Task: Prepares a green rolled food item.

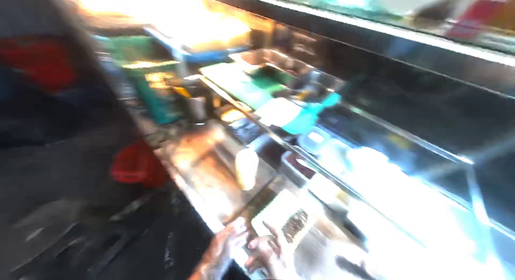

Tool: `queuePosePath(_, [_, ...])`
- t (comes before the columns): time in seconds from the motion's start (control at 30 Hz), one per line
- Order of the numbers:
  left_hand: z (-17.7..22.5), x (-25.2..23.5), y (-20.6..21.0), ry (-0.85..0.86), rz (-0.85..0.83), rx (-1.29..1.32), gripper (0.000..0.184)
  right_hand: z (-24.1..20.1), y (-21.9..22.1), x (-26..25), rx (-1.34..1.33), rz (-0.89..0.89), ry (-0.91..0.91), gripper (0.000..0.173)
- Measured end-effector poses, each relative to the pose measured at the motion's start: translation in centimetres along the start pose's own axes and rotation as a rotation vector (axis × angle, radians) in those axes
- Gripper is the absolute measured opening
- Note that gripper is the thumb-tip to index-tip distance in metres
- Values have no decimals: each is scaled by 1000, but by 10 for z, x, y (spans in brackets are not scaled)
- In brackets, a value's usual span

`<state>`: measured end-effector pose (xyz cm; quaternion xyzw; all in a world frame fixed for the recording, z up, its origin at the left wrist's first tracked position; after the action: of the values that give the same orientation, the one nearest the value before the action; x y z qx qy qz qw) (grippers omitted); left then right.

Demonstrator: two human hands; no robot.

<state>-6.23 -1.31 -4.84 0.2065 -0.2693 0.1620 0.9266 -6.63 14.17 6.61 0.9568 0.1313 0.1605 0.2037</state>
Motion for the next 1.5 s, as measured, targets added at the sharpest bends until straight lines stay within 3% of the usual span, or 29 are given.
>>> queuePosePath(0.1, [-8,-22,22,-75,-23,-63,52,-1,-117,54,236,464,-207,43])
queuePosePath(0.23, [-2,-42,57,-16,-98,-148,44,21,-200,91,215,809,-93,42])
queuePosePath(0.4, [5,-55,85,5,-177,-250,45,56,-178,75,16,791,95,37])
queuePosePath(0.67, [13,-57,85,-82,-264,-169,43,79,-170,47,-19,985,92,35])
queuePosePath(0.77, [19,-56,92,-15,-298,-212,40,81,-177,41,-62,1030,114,36])
queuePosePath(0.9, [47,-20,123,381,-562,-715,47,79,-176,46,-92,1043,116,39])
queuePosePath(1.0, [54,15,171,623,-627,-997,46,73,-174,58,-103,1050,113,38])
queuePosePath(1.1, [15,22,222,724,-700,-1531,68,76,-175,72,-91,1051,128,38])
queuePosePath(1.2, [-42,4,233,729,-748,-1979,95,77,-177,84,-112,1037,77,39])
queuePosePath(1.3, [-55,-5,225,769,-723,-2029,101,70,-178,97,-122,1019,43,39])
queuePosePath(1.43, [-50,1,231,656,-728,-2078,112,68,-177,113,-93,998,31,40])
queuePosePath(1.5, [-46,2,234,706,-698,-2070,111,68,-180,117,-49,963,11,41])
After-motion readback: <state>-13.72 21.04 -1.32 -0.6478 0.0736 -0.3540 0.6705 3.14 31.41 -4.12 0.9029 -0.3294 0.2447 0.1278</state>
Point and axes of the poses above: each hand's wrist, its own x-axis away from the middle knuckle, its own y-axis out of the palm, z = x × y, the point moved 8 cm from there along -x, towards the middle knuckle, and after that the axes turned 3 degrees about y, right-handed, at the moved point
